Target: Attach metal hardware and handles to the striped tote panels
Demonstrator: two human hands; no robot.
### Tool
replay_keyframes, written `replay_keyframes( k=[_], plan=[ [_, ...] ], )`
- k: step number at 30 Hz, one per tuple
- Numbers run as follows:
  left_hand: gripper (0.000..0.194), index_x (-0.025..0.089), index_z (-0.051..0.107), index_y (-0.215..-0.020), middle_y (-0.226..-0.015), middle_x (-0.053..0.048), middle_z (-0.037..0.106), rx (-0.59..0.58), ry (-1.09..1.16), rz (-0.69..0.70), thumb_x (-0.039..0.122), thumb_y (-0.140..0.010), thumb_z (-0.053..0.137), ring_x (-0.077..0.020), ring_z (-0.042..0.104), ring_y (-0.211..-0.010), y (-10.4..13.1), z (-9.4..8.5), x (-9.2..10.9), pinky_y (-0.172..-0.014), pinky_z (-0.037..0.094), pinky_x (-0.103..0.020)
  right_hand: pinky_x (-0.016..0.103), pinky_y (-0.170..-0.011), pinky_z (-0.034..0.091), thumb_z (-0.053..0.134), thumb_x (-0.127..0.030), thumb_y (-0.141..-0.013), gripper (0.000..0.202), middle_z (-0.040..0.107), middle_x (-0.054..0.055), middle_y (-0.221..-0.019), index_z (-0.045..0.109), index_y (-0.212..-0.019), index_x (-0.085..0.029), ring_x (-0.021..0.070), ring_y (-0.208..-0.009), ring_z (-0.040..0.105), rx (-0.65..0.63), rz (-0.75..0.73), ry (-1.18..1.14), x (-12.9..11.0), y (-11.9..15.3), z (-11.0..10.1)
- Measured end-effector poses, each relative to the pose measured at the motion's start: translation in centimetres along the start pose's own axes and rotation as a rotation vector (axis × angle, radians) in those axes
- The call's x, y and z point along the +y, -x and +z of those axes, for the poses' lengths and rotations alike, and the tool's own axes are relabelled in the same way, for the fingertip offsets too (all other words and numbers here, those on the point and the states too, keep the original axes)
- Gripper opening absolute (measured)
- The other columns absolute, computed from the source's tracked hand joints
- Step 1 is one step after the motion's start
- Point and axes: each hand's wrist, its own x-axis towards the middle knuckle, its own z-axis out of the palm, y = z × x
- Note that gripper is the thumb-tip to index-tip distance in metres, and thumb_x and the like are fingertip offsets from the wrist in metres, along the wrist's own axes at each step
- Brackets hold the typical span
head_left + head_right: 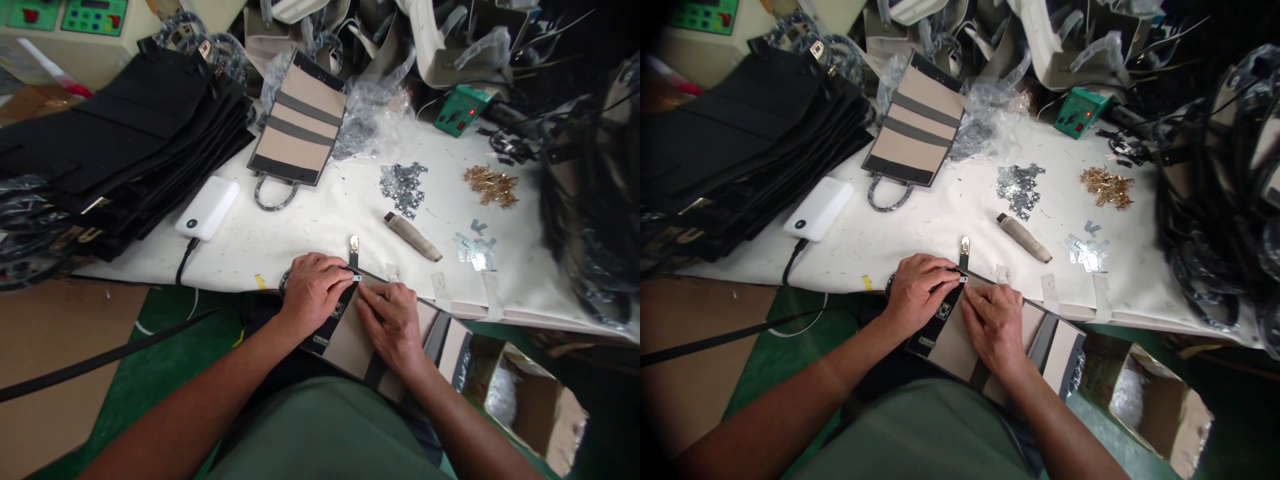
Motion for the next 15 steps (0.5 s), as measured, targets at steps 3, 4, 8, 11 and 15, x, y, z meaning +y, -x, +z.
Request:
replay_keyframes(
  k=[3, 4, 8, 11, 15],
  plan=[
    [0.014, 0.029, 0.075, -0.104, -0.118, -0.001, 0.074, 0.004, 0.002, 0.012, 0.032, -0.1, 0.062, -0.0216, 0.062, -0.107, 0.1, 0.0, -0.2, -0.093, 0.041, -0.042, 0.041, -0.084, 0.043, 0.064, -0.024, -0.097, 0.021, 0.074, 0.004, -0.096, 0.074, -0.115, -0.025, 0.0198, -0.088, 0.065, 0.023, 0.045, -0.102, 0.4, -0.5, -0.2],
    [0.015, 0.029, 0.075, -0.104, -0.118, -0.001, 0.074, 0.006, 0.003, 0.018, 0.032, -0.101, 0.062, -0.0217, 0.062, -0.107, 0.1, 0.1, -0.2, -0.094, 0.041, -0.043, 0.041, -0.084, 0.044, 0.064, -0.025, -0.097, 0.021, 0.074, 0.004, -0.096, 0.074, -0.116, -0.025, 0.0197, -0.087, 0.066, 0.026, 0.055, -0.109, 0.5, -0.7, -0.2],
    [0.016, 0.028, 0.075, -0.106, -0.118, -0.002, 0.074, 0.004, -0.006, 0.025, 0.032, -0.101, 0.06, -0.0221, 0.061, -0.107, 0.2, 0.1, -0.3, -0.094, 0.04, -0.043, 0.04, -0.082, 0.043, 0.064, -0.027, -0.097, 0.023, 0.072, 0.004, -0.093, 0.074, -0.118, -0.026, 0.0202, -0.085, 0.066, -0.017, 0.08, -0.071, 0.5, -1.4, 0.0],
    [0.017, 0.028, 0.074, -0.106, -0.119, -0.002, 0.073, -0.004, -0.018, 0.023, 0.033, -0.102, 0.059, -0.0226, 0.061, -0.107, 0.2, 0.1, -0.3, -0.093, 0.04, -0.043, 0.04, -0.083, 0.044, 0.065, -0.027, -0.096, 0.022, 0.072, 0.002, -0.092, 0.076, -0.114, -0.03, 0.0204, -0.086, 0.066, -0.009, 0.141, -0.085, 0.2, -1.6, 0.2],
    [0.018, 0.028, 0.074, -0.108, -0.119, -0.002, 0.073, -0.004, -0.014, 0.032, 0.034, -0.102, 0.058, -0.0228, 0.06, -0.107, 0.2, 0.0, -0.3, -0.092, 0.04, -0.044, 0.041, -0.086, 0.046, 0.068, -0.029, -0.094, 0.016, 0.074, 0.002, -0.092, 0.078, -0.106, -0.031, 0.0213, -0.086, 0.067, 0.007, 0.203, -0.13, -0.2, -1.8, 0.3]
  ],
)
